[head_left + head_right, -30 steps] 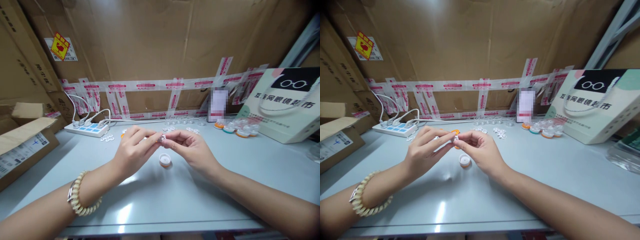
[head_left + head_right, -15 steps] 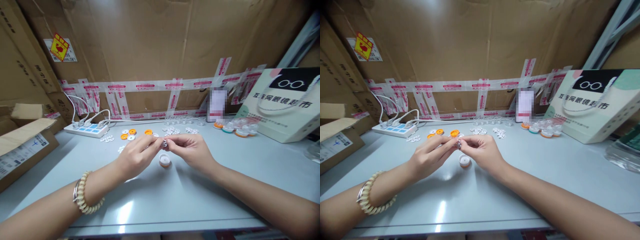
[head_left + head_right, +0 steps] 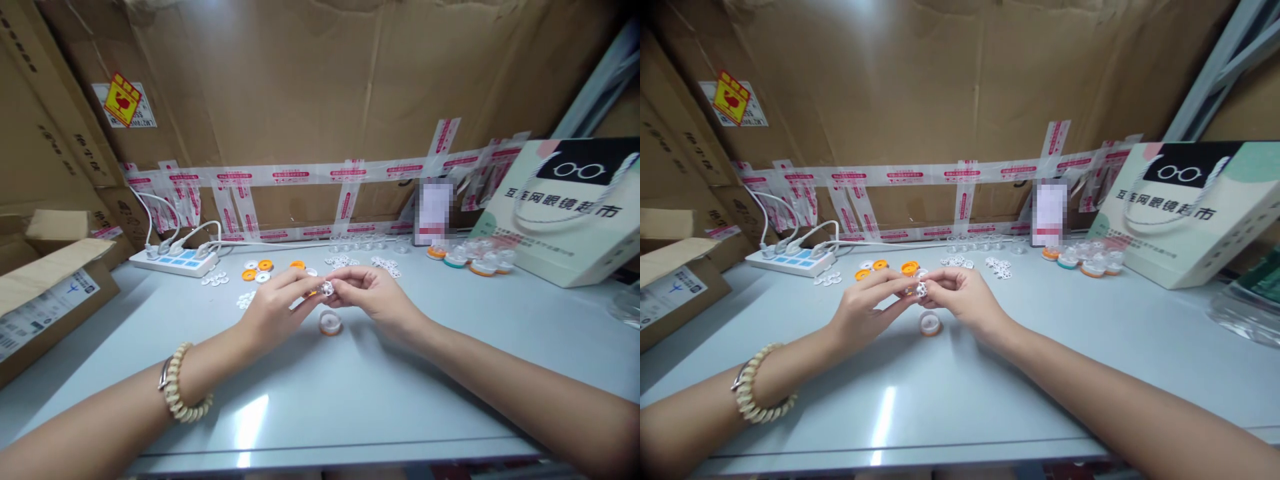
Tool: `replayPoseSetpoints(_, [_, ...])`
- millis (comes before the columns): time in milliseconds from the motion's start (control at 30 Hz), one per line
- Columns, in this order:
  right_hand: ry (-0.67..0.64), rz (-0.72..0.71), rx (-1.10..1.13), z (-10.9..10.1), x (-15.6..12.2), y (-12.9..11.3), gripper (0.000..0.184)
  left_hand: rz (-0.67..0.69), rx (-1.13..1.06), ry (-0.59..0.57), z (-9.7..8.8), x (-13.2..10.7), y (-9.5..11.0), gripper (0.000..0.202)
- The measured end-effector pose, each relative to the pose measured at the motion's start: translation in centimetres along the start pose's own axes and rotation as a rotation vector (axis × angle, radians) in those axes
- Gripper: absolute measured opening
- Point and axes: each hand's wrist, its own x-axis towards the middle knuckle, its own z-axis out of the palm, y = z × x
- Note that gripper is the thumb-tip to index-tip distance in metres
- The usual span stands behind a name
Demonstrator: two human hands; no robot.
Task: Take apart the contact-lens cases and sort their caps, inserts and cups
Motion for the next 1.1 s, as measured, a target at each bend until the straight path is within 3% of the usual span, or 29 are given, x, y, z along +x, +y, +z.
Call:
replayPoseSetpoints(167, [-0.048,0.099,0.006,-0.3,0.4,0.2,0.013,-0.254,-0.193,-0.034,0.3,-0.1,0.5,0.018])
replayPoseSetpoints(267, [-0.04,0.08,-0.002,-0.1,0.4,0.2,0.013,-0.351,-0.272,0.0,0.5,-0.1,0.7,0.015])
replayPoseSetpoints(433, [0.016,0.113,-0.092,-0.4,0.8,0.2,0.011,-0.11,-0.101,0.073,0.3,0.0,0.4,0.013])
replayPoseSetpoints(500, [0.105,0.061,-0.151,-1.6,1.4,0.2,0.013,-0.122,-0.087,0.109,0.0,0.2,0.2,0.013])
replayPoseSetpoints(600, [0.3,-0.201,-0.347,-4.6,2.7,-0.1,0.016,-0.253,-0.167,0.124,-0.2,0.3,0.0,0.013])
replayPoseSetpoints(667, [0.395,-0.297,-0.509,-6.5,3.5,-0.2,0.019,-0.349,-0.243,0.119,-0.1,0.3,-0.1,0.014])
replayPoseSetpoints(767, [0.371,-0.264,-0.687,-7.9,4.3,0.5,0.019,-0.49,-0.364,0.126,0.2,0.2,-0.2,0.015])
replayPoseSetpoints(900, [0.305,-0.218,-0.818,-7.6,5.1,2.5,0.016,-0.637,-0.477,0.142,0.3,0.2,-0.2,0.016])
replayPoseSetpoints(1100, [0.356,-0.254,-0.81,-7.3,5.6,3.0,0.02,-0.797,-0.645,0.106,0.4,0.3,-0.2,0.024])
